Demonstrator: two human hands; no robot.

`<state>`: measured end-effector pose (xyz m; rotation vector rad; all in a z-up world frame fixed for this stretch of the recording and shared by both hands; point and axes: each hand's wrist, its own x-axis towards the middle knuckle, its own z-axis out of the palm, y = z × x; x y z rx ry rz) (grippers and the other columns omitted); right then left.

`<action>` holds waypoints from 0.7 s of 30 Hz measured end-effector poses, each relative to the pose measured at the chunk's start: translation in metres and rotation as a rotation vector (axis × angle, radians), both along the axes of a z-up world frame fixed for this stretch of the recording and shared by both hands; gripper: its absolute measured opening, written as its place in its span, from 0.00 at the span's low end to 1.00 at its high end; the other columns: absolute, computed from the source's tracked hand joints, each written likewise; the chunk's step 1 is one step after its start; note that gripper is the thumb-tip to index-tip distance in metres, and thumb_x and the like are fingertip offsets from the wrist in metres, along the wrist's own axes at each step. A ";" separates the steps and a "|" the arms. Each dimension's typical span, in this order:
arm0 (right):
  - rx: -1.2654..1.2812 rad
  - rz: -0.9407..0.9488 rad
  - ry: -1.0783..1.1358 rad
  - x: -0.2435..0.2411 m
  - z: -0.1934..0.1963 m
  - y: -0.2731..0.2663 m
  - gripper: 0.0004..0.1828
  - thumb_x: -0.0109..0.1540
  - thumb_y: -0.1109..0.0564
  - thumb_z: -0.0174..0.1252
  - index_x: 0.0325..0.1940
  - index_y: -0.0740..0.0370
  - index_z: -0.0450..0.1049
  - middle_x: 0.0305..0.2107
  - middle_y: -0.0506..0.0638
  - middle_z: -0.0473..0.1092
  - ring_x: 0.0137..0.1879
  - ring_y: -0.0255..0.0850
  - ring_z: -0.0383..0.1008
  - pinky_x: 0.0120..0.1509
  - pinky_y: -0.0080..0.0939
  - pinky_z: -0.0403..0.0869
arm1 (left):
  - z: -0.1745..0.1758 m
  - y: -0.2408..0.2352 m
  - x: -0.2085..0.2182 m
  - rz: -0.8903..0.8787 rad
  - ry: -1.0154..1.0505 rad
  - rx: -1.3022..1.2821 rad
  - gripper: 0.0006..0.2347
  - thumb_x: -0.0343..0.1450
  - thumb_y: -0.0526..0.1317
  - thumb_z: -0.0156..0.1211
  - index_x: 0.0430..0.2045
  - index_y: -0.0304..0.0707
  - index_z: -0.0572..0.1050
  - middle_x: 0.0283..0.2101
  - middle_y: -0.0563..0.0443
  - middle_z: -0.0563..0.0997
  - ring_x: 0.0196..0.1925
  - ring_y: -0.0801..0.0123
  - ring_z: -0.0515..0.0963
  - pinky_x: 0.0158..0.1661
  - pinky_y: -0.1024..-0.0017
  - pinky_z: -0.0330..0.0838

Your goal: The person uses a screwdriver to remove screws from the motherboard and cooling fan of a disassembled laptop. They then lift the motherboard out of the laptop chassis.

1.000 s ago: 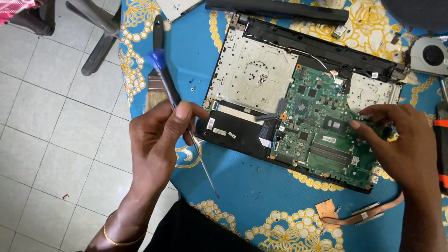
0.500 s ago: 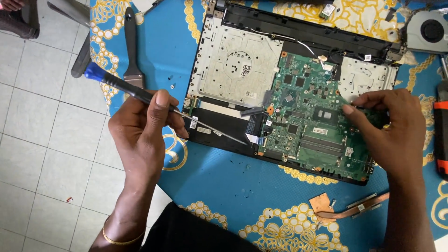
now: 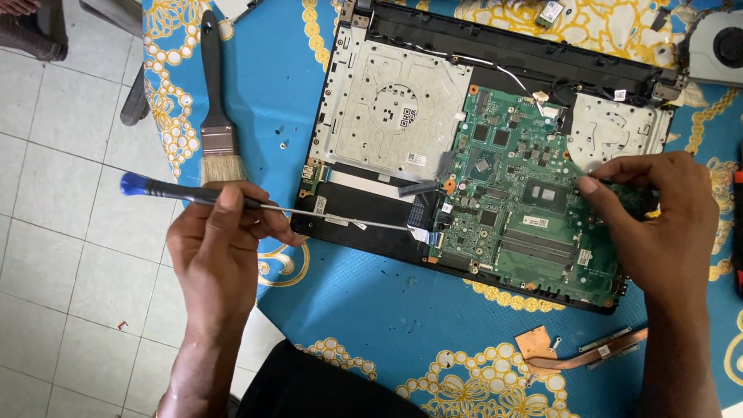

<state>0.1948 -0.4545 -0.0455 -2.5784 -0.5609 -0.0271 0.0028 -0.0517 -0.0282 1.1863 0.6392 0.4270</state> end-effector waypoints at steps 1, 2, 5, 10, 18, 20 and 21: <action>-0.001 -0.001 0.004 0.000 -0.002 -0.001 0.09 0.78 0.57 0.77 0.59 0.61 0.84 0.47 0.54 0.71 0.58 0.50 0.70 0.63 0.51 0.67 | 0.006 0.001 0.003 -0.001 0.004 -0.001 0.16 0.83 0.44 0.55 0.40 0.21 0.77 0.27 0.33 0.80 0.26 0.52 0.83 0.31 0.53 0.89; -0.007 0.012 -0.016 0.000 -0.004 -0.003 0.10 0.79 0.58 0.77 0.59 0.62 0.83 0.48 0.55 0.72 0.59 0.51 0.70 0.66 0.53 0.66 | 0.011 0.001 0.007 -0.005 -0.012 0.050 0.16 0.83 0.43 0.54 0.40 0.22 0.77 0.25 0.33 0.79 0.24 0.51 0.83 0.31 0.57 0.86; 0.004 0.009 -0.027 0.000 -0.006 -0.003 0.10 0.79 0.59 0.78 0.60 0.62 0.84 0.49 0.55 0.72 0.59 0.51 0.70 0.66 0.53 0.66 | 0.021 -0.001 0.018 -0.014 -0.013 0.128 0.16 0.83 0.44 0.55 0.39 0.23 0.77 0.24 0.35 0.78 0.24 0.53 0.82 0.30 0.60 0.85; 0.014 -0.002 -0.019 -0.002 -0.005 -0.001 0.09 0.80 0.60 0.77 0.60 0.63 0.83 0.50 0.56 0.73 0.59 0.51 0.71 0.66 0.52 0.66 | 0.009 -0.010 0.027 -0.108 0.036 0.161 0.16 0.83 0.46 0.54 0.40 0.25 0.76 0.27 0.35 0.82 0.24 0.50 0.85 0.31 0.60 0.87; 0.032 -0.007 -0.013 -0.002 -0.009 -0.006 0.10 0.81 0.62 0.78 0.60 0.64 0.83 0.51 0.56 0.74 0.63 0.51 0.70 0.66 0.51 0.66 | -0.002 -0.015 0.024 -0.101 0.055 0.046 0.18 0.81 0.46 0.56 0.36 0.23 0.78 0.27 0.34 0.83 0.23 0.48 0.85 0.29 0.60 0.86; 0.023 0.003 -0.023 -0.002 -0.012 -0.008 0.10 0.81 0.61 0.78 0.61 0.65 0.83 0.51 0.56 0.74 0.63 0.52 0.70 0.67 0.52 0.66 | -0.001 -0.010 0.024 -0.081 0.061 0.061 0.18 0.81 0.47 0.57 0.37 0.23 0.78 0.27 0.34 0.83 0.22 0.47 0.85 0.29 0.60 0.86; 0.013 0.012 -0.034 -0.001 -0.013 -0.010 0.10 0.81 0.60 0.78 0.61 0.65 0.83 0.51 0.57 0.74 0.62 0.53 0.70 0.67 0.53 0.66 | -0.001 -0.008 0.025 -0.062 0.065 0.076 0.18 0.81 0.47 0.57 0.38 0.24 0.78 0.27 0.34 0.83 0.22 0.46 0.86 0.28 0.59 0.86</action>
